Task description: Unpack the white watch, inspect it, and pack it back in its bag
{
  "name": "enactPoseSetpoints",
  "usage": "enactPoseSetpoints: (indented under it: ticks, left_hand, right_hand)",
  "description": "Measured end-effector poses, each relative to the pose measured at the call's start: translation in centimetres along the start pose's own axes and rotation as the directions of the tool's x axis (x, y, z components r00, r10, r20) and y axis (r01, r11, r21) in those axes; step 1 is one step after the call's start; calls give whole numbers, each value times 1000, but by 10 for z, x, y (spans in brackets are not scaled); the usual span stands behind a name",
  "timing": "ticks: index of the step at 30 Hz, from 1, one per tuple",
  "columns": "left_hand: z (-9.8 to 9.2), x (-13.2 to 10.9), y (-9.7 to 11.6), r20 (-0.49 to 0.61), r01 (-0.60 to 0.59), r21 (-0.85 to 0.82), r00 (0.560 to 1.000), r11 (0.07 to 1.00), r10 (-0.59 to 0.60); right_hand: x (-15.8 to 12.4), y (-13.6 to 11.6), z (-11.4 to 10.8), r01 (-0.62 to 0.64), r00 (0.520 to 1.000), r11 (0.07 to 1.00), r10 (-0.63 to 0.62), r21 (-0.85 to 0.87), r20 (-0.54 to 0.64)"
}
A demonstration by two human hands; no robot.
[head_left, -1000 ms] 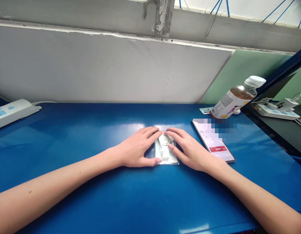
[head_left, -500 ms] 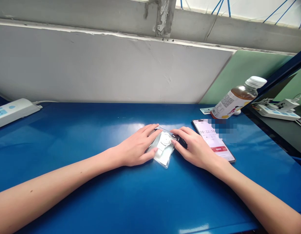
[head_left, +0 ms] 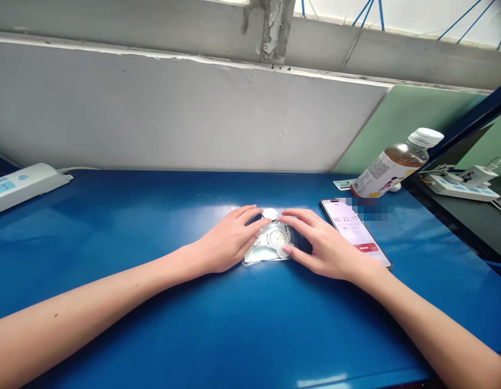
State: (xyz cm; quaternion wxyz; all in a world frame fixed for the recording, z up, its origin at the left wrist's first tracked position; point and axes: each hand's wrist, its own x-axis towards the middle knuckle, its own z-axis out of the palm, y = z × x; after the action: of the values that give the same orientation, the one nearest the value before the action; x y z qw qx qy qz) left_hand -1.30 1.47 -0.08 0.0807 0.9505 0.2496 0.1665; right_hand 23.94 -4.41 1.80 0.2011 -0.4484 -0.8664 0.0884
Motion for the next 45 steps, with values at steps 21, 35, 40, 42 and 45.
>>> enactPoseSetpoints:
  ticks: [21, 35, 40, 42, 45]
  left_hand:
    - [-2, 0, 3, -33, 50, -38, 998, 998, -52]
    - [-3, 0, 3, 53, 71, -36, 996, 997, -69]
    - [-3, 1, 2, 70, 74, -43, 995, 996, -71]
    - [-3, 1, 1, 72, 79, -50, 995, 996, -75]
    - [-4, 1, 1, 58, 86, -82, 995, 993, -81]
  right_hand:
    - [0, 15, -12, -28, 996, 1000, 28, -3, 86]
    - [-1, 18, -20, 20, 980, 998, -9, -53, 197]
    - [0, 18, -16, 45, 986, 998, -39, -34, 162]
    - [0, 19, -14, 52, 988, 998, -46, -35, 145]
    - [1, 20, -11, 56, 992, 998, -53, -28, 117]
